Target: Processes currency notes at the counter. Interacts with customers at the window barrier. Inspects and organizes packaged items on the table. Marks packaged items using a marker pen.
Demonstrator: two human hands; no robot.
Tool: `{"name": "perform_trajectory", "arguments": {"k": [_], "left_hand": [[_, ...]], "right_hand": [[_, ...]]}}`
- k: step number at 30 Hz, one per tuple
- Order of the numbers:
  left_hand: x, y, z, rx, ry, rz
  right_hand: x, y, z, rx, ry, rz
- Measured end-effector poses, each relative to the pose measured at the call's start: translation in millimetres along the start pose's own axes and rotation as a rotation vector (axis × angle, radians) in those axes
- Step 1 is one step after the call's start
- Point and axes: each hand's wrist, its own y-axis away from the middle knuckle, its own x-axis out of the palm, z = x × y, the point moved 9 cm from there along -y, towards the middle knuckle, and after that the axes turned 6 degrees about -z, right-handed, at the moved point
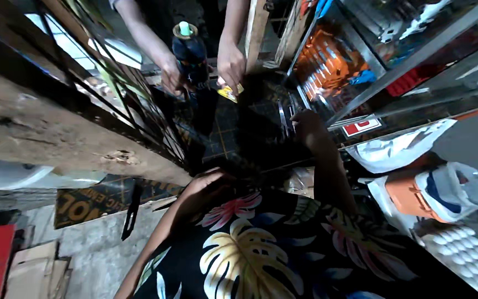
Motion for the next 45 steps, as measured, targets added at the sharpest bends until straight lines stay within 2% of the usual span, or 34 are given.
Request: {"name": "perform_trajectory", "arguments": {"k": [2, 8, 13, 15, 18, 24, 26, 28, 31, 33, 35, 41, 45], "left_hand": [[-0.7, -0.9, -1.4, 0.015, -0.006, 0.012], [-3.1, -1.1, -6.3, 0.061, 0.008, 0.005], [-7.5, 11.8, -15.3, 0.047, 0.128, 0.026], [-19.7, 27.9, -17.1, 0.026, 0.147, 0.009], [-42.6, 65.0, -9.7, -0.097, 0.208, -0.125], [-85.9, 92.6, -21.6, -0.102, 0.150, -0.579], [-97.2, 93.8, -24.2, -0.094, 0.147, -0.743], [-105.0, 92.7, -29.9, -0.030, 0.135, -0.874], [-108.3, 84.6, -42.9, 0.023, 0.146, -0.997], [-106.6, 80.7, -41.3, -0.008, 0.171, -1.020], [-105.9, 79.5, -31.7, -0.051, 0.192, -1.022], [-104.3, 65.4, -16.9, -0.032, 0.184, -0.895], [-94.0, 37.3, -36.3, 0.012, 0.163, -0.848]], "right_hand": [[-2.6, -11.5, -9.5, 0.080, 0.020, -0.046], [-8.4, -28.5, -8.1, 0.088, 0.054, -0.070], [9.1, -30.9, -2.5, -0.036, -0.001, -0.055], [7.9, -30.0, 1.6, -0.018, 0.015, -0.090], [10.7, -27.8, -3.8, 0.040, 0.017, -0.126], [0.5, -27.2, -5.2, 0.162, -0.010, -0.100], [-12.0, -23.1, 3.7, 0.133, -0.128, -0.133], [-15.3, -15.2, 21.9, 0.061, -0.319, -0.086], [14.6, 0.7, 55.7, -0.125, -0.505, 0.108], [40.4, 13.0, 71.1, -0.228, -0.563, 0.201], [54.4, 17.3, 73.9, -0.297, -0.568, 0.157], [46.1, 4.6, 47.2, -0.277, -0.468, -0.048], [35.5, -8.0, 28.3, -0.253, -0.495, -0.153]]}}
